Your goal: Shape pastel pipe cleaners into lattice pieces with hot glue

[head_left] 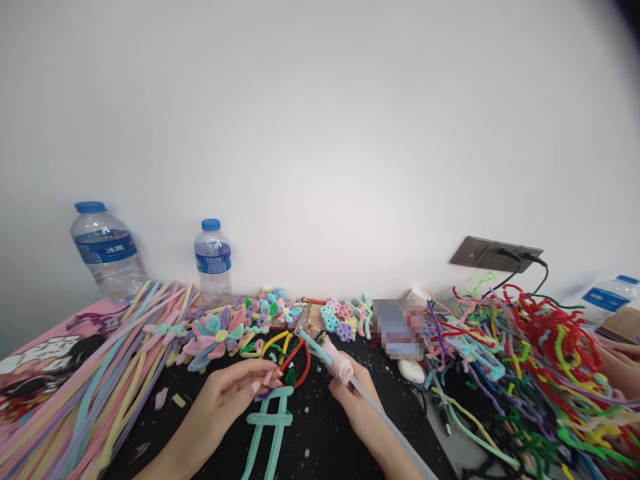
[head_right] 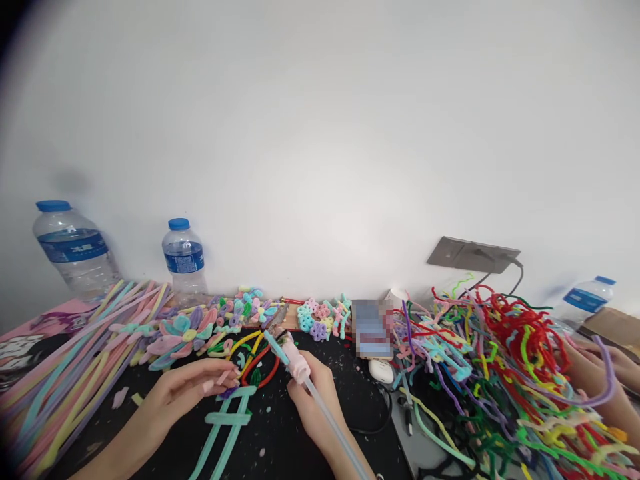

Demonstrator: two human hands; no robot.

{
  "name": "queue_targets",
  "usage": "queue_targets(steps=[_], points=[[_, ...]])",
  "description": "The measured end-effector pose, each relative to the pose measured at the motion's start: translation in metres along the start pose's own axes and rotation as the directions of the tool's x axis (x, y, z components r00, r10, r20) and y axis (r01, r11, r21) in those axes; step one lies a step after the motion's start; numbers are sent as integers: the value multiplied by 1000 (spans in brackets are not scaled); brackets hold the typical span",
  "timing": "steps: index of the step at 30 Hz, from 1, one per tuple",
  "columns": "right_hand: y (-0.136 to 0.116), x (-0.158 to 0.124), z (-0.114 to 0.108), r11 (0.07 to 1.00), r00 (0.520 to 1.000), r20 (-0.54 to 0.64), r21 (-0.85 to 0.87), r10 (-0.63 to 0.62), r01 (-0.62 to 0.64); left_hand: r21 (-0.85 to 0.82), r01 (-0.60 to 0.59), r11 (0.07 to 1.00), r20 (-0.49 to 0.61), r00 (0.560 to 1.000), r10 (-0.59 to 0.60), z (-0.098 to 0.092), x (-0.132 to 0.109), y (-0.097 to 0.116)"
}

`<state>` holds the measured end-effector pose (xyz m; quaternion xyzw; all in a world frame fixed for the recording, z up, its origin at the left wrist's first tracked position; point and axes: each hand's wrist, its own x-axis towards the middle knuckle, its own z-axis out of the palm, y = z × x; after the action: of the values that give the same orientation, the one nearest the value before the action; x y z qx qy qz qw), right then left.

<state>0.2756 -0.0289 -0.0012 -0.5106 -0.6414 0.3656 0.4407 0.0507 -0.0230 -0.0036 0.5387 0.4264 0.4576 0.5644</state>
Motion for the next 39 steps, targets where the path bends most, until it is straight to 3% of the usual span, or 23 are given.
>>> queue_targets(steps=[7, 12, 19, 26, 36, 39], points=[[-2, -3, 0, 999, 1000, 9, -44, 2, -1, -93, 115, 989, -92, 988, -123, 1, 4, 3], [11, -6, 3, 995, 996, -83, -94, 30, -38, -290, 201, 936, -59, 972, -227, 2, 4, 1], [18, -11, 7, 995, 996, -86, -88, 38, -46, -467, 316, 826, -111, 906, -409, 5, 5, -8], [38, -17, 16, 991, 981, -146, 14, 130, -129, -570, 353, 742, -6, 901, -433, 10, 2, -3], [17, -13, 15, 1000, 1000, -4, 8, 22, -22, -563, 401, 723, 50, 889, -455, 12, -2, 2], [16, -14, 16, 998, 999, -22, 38, 44, -43, -550, 400, 733, 58, 894, -445, 12, -2, 1]])
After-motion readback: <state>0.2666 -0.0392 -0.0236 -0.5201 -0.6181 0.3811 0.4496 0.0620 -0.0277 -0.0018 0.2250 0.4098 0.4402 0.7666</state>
